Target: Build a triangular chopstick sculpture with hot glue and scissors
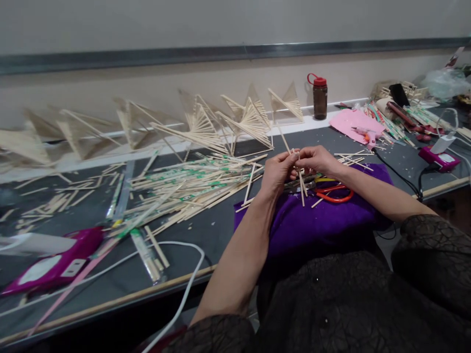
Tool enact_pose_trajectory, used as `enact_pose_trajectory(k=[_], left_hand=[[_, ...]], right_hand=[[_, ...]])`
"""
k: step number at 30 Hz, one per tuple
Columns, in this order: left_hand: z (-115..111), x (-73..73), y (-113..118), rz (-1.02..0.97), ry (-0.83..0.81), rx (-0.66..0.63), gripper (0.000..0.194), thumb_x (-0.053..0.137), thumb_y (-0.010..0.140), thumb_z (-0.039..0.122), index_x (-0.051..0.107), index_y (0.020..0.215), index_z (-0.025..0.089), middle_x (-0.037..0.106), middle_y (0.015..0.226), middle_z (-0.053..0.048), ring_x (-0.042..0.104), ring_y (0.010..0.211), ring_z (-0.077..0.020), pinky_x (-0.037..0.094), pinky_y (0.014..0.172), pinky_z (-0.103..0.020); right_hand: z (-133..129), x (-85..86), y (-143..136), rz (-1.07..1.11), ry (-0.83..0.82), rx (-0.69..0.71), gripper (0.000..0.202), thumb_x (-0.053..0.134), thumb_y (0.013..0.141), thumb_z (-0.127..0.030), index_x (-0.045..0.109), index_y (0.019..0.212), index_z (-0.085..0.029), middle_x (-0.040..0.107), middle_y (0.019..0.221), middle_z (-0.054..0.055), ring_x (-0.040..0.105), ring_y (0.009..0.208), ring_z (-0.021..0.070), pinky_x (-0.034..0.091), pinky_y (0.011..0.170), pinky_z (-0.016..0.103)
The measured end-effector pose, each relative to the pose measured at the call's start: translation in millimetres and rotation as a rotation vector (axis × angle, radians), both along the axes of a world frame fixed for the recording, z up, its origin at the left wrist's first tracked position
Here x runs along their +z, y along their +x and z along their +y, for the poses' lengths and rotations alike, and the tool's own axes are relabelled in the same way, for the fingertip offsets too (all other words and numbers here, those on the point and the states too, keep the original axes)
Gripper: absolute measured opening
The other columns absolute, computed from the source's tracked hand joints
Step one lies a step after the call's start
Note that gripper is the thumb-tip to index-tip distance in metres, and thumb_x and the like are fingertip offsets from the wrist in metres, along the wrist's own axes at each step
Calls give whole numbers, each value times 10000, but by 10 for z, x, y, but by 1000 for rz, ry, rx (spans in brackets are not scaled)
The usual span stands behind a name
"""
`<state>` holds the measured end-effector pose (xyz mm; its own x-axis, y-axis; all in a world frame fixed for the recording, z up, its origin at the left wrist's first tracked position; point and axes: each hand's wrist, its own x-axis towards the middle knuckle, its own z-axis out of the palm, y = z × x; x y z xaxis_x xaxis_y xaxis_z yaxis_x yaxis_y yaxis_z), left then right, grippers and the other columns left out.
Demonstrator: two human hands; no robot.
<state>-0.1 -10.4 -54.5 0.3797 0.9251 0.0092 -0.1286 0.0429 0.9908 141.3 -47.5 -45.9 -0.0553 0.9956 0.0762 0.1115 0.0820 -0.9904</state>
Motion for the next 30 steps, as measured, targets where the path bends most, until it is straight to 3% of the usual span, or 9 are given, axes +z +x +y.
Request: enact_pose_trajectory(k=[5,8,11,15,18,20,22,26,30], left_hand=[[-22,46,-25,6,58,39,398,755,718,464,724,958,149,613,611,13,486,416,-66,375,397,-185],[14,101,-110,54,113,86,309,702,758,436,725,905,164,583,582,22,410,386,-63,302,385,-195],[100,111,-234,303,311,172,223,682,760,388,721,700,177,477,457,35,365,389,-90,242,410,-221],[233,74,-376,710,544,307,70,792,581,241,723,581,249,516,434,-7,567,595,-214,309,507,-241],[262,103,-420,1078,545,210,62,776,583,274,765,644,269,672,589,-63,646,750,-294,392,595,-284],[234,163,-418,1355,552,57,195,700,676,326,805,834,280,763,848,-90,671,880,-325,435,669,-319],[190,232,-399,1519,564,-68,327,625,752,370,786,1024,289,753,1078,-94,661,1008,-344,453,735,-346],[141,312,-373,1563,523,-134,415,537,811,487,768,1092,286,733,1148,-100,652,1042,-368,457,745,-381],[162,276,-349,1423,558,-15,429,517,817,502,792,1023,246,760,1035,-118,669,955,-358,456,702,-370]], right_hand=[[44,6,95,125,-16,29,114,671,747,-189,574,697,-159,562,538,-44,524,492,65,333,429,170],[79,47,219,180,-28,-45,137,679,763,-200,561,706,-157,571,564,-38,538,486,63,335,408,168],[102,87,380,211,-8,-144,184,671,786,-200,532,671,-161,559,550,-37,545,478,58,324,392,157],[120,103,563,218,30,-199,235,656,813,-212,504,639,-165,543,510,-41,537,452,56,308,382,153],[130,98,630,222,46,-228,222,648,819,-206,512,649,-162,554,515,-47,529,439,50,304,377,150],[132,97,645,215,32,-254,217,641,825,-192,515,651,-160,554,506,-49,522,432,45,292,371,147],[129,103,645,197,15,-274,227,635,836,-183,512,646,-161,544,483,-52,511,421,43,279,366,144],[129,119,637,161,-13,-274,260,617,858,-170,492,629,-164,529,463,-60,486,405,37,281,371,147],[137,116,623,153,-15,-236,251,607,864,-168,494,639,-162,543,493,-57,513,436,39,285,379,145]])
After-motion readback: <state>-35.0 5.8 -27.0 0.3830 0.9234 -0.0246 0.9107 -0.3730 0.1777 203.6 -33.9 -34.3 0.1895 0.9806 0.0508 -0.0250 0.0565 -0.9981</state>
